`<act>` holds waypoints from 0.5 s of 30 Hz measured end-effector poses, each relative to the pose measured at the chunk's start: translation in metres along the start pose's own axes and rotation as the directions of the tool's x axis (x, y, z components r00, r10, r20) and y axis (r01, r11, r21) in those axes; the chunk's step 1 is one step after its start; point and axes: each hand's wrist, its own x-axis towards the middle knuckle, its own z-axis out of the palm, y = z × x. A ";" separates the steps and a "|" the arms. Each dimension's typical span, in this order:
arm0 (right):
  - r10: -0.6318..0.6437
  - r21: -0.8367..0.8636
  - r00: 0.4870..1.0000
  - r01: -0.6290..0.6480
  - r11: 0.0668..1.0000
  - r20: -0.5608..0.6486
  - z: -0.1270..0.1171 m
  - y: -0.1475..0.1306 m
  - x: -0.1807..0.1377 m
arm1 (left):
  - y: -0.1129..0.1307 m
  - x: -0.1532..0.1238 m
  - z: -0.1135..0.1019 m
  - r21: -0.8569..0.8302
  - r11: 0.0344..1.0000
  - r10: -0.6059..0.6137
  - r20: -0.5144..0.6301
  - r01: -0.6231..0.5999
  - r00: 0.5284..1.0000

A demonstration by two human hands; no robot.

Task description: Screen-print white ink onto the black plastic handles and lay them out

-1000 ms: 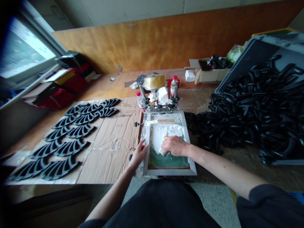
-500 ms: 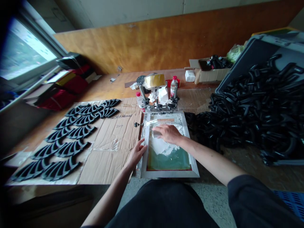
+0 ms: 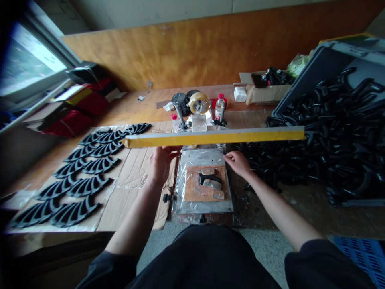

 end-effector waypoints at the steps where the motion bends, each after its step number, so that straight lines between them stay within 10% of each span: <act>1: -0.078 -0.067 0.992 0.085 0.994 0.098 0.017 -0.008 -0.014 | -0.006 -0.005 0.002 -0.017 1.000 -0.007 -0.042 0.006 0.999; 4: -0.136 -0.275 0.952 0.213 0.937 0.275 0.054 -0.041 -0.047 | -0.041 -0.040 0.007 -0.007 0.966 -0.260 -0.025 0.260 0.965; 6: -0.065 -0.335 0.958 0.161 0.929 0.280 0.064 -0.064 -0.060 | -0.071 -0.072 0.010 0.059 0.814 -0.581 0.121 0.578 0.805; 9: -0.161 -0.188 0.942 0.222 0.957 0.295 0.061 -0.090 -0.073 | -0.102 -0.106 0.011 -0.013 0.648 -0.747 0.187 0.762 0.638; 12: -0.316 -0.002 0.902 0.331 0.944 0.294 0.038 -0.087 -0.075 | -0.109 -0.103 -0.013 -0.014 0.703 -0.709 0.057 0.711 0.703; 15: 0.005 -0.304 0.990 0.038 0.952 0.138 0.002 -0.047 -0.066 | -0.106 -0.071 -0.070 0.317 0.790 -0.520 -0.109 0.525 0.847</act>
